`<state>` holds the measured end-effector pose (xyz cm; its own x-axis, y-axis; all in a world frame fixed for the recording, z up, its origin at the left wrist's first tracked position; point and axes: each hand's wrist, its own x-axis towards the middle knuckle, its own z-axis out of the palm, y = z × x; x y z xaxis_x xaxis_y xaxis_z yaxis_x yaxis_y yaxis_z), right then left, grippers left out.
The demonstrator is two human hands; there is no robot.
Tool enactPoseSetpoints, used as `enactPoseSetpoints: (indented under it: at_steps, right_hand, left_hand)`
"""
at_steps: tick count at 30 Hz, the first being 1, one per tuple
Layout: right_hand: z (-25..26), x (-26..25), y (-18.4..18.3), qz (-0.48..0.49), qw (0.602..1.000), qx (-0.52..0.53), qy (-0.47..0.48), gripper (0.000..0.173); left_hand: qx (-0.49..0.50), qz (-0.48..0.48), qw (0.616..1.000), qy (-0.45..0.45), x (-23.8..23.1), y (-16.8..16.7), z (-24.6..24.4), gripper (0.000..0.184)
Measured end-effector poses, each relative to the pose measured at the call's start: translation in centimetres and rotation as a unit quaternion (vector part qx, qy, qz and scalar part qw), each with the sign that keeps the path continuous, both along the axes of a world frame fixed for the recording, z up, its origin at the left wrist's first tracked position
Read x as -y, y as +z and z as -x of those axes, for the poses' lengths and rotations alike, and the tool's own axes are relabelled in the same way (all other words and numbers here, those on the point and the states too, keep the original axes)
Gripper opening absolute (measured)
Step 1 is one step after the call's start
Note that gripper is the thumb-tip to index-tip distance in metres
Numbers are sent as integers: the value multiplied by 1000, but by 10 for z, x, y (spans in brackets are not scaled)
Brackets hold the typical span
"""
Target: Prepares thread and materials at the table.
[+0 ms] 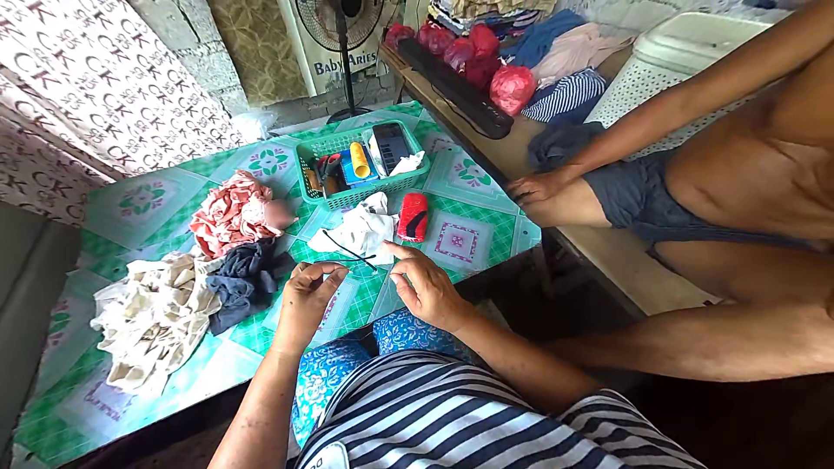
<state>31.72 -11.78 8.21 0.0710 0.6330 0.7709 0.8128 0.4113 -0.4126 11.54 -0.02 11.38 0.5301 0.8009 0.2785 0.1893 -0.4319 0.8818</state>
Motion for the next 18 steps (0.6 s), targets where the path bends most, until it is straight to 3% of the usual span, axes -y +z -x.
enactPoseSetpoints:
  at_steps: [7,11,18]
  right_hand:
    - [-6,-3,-2,28,999,-6,-25,18]
    - [-36,-14,1,97,989,-110,-17,15]
    - [-33,-30,29,108,966,-209,112,12]
  left_hand:
    - [-15,-19,999,36,-2,-5,4,13]
    - [-85,-101,987,93,-3,-4,8,19]
    - [30,69,996,-43,4,3,-21,9]
